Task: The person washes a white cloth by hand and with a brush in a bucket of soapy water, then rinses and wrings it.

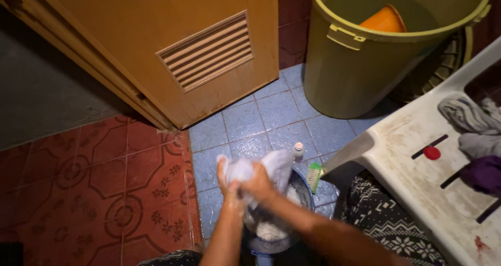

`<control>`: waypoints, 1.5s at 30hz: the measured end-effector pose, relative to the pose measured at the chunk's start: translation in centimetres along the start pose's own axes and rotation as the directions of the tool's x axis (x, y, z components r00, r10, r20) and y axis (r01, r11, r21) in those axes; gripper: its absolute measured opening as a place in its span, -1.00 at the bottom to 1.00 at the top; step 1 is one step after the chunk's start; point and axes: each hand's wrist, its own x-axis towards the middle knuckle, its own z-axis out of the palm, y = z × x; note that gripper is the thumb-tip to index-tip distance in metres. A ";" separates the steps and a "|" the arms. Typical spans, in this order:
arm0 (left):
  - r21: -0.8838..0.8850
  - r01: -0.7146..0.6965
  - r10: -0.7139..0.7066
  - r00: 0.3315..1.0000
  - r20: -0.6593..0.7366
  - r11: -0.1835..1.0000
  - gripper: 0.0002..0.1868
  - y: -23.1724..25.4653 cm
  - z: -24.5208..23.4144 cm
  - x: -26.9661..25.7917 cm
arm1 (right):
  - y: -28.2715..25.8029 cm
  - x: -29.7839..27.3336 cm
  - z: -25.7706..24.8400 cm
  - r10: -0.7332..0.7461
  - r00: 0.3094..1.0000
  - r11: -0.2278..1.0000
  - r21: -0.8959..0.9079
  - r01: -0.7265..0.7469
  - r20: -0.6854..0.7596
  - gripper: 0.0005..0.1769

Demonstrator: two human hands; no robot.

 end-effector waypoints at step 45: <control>0.558 0.326 -0.432 0.900 0.065 0.763 -0.39 4.2 3.3 -5.2 | 0.8 -1.2 -14.3 0.300 0.947 0.916 -0.241 -0.320 -0.117 -0.42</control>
